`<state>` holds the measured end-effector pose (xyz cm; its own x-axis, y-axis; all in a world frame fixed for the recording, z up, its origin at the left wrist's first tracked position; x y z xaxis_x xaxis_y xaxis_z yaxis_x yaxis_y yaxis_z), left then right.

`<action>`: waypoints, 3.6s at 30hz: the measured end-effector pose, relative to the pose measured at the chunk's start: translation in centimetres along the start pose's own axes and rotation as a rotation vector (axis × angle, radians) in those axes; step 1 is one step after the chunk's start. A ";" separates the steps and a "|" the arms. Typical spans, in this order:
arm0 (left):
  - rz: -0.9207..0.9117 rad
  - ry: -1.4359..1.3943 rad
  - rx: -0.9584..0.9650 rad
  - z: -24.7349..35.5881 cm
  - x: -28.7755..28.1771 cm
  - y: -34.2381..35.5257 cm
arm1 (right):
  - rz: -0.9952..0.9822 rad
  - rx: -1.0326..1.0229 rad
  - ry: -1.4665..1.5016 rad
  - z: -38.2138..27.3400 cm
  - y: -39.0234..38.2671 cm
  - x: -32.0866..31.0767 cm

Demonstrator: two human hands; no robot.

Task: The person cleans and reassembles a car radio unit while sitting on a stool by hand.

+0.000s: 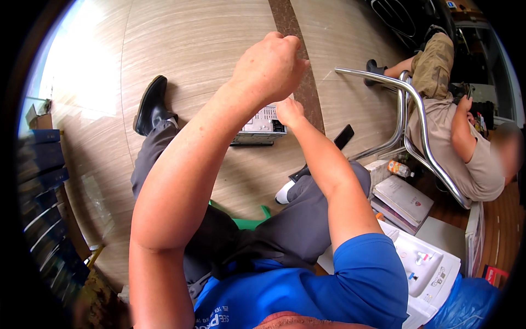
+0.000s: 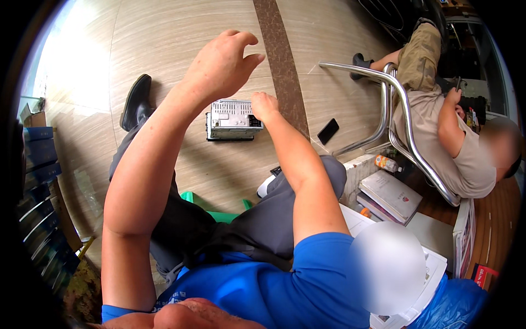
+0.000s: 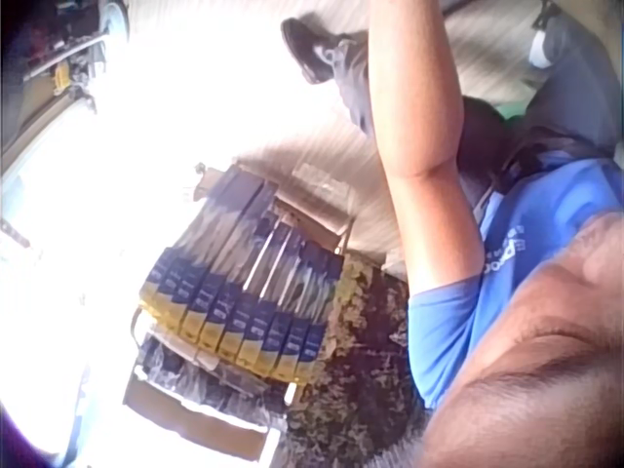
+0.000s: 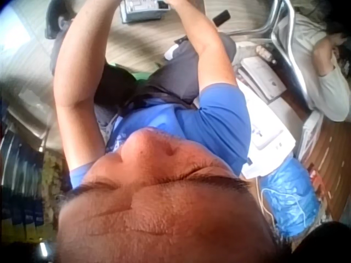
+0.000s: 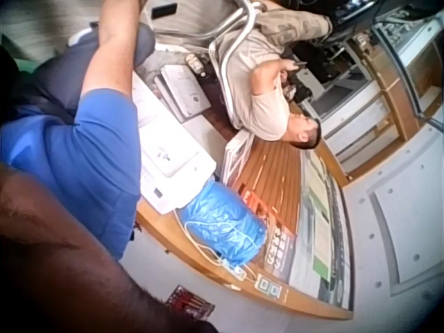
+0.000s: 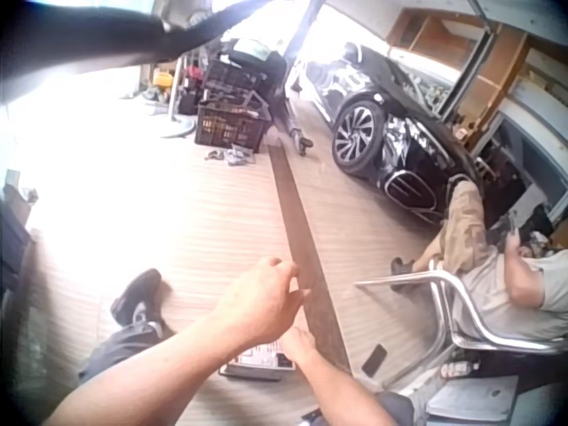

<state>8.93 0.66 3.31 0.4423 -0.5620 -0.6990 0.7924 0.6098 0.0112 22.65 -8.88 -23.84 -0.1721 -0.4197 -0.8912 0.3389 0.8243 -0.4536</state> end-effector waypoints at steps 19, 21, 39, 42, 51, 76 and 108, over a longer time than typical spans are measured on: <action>0.042 0.070 0.104 0.2 0.1 -0.4 | -0.094 0.130 0.090 0.5 0.2 0.0; 0.046 0.073 0.126 0.4 0.1 -0.3 | -0.090 0.163 0.113 1.0 0.2 -0.1; -0.084 0.103 0.065 0.3 0.7 -0.1 | -0.006 -0.001 0.146 1.4 0.3 0.0; -0.090 0.110 0.053 0.1 0.8 -0.2 | -0.029 0.027 0.108 1.0 0.0 -0.5; -0.016 0.133 0.137 0.3 1.1 -0.2 | -0.031 0.017 0.041 0.0 -0.6 -1.0; -0.171 0.153 0.037 -0.5 2.0 -0.3 | -0.071 0.166 0.169 0.8 0.0 -0.3; -0.155 0.176 0.091 -0.2 2.3 -0.4 | -0.018 0.060 0.106 0.8 -0.5 -0.7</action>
<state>9.51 -0.78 1.56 0.2389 -0.5345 -0.8107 0.8833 0.4664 -0.0472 23.38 -9.26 -22.97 -0.2747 -0.3892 -0.8792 0.3891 0.7912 -0.4718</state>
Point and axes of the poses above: each hand's wrist, its own y-axis towards the middle knuckle, its own x-axis out of the palm, z = x × y, the point moved 9 cm from there along y, towards the middle knuckle, and after that the axes turned 8 degrees about -z, right-handed, at the moved point
